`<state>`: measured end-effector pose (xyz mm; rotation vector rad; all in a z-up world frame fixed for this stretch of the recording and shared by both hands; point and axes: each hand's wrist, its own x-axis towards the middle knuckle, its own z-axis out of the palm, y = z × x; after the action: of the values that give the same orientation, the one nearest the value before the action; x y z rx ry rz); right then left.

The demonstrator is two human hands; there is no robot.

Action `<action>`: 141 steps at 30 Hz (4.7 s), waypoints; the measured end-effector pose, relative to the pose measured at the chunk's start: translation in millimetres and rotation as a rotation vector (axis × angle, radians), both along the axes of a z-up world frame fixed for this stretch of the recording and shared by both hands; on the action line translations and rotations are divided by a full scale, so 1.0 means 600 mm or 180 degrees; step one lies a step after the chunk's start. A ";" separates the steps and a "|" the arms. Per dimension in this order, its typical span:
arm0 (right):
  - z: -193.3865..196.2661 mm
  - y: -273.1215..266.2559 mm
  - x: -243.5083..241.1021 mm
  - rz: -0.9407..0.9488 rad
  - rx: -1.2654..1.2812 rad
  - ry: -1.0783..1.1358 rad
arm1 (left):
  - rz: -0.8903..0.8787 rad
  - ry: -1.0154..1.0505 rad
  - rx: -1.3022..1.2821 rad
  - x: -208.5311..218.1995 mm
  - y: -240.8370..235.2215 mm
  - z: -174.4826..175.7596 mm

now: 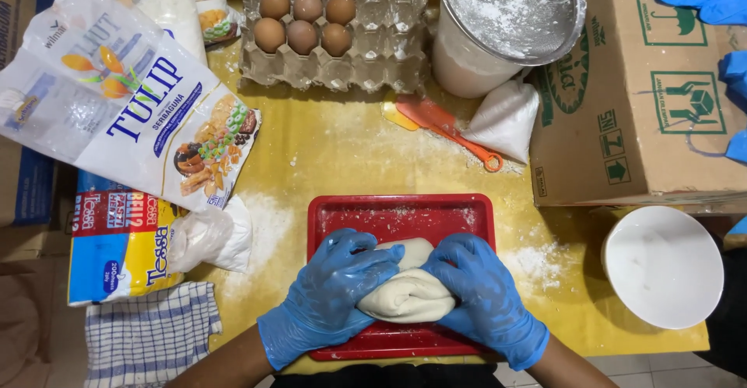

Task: Kneading a ball of dough in a red tray on a table with baking ingredients nearby.

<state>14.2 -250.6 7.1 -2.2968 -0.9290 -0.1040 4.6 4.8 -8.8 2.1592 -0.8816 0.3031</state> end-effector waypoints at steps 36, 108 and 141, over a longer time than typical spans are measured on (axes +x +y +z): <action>0.001 0.004 0.030 -0.0594 0.0442 0.1977 | 0.0830 0.3049 -0.0040 0.043 -0.035 0.019; 0.067 0.017 -0.051 -0.0367 0.0575 0.2321 | 0.0771 0.2023 -0.2229 0.004 -0.060 0.085; 0.022 -0.011 -0.032 -0.0025 0.0032 -0.0391 | -0.0061 -0.0011 -0.0172 -0.019 -0.015 0.044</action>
<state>-5.2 -257.4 20.4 -2.3058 -0.9787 -0.2550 -6.6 -4.2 17.8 2.1000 -0.8858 0.3178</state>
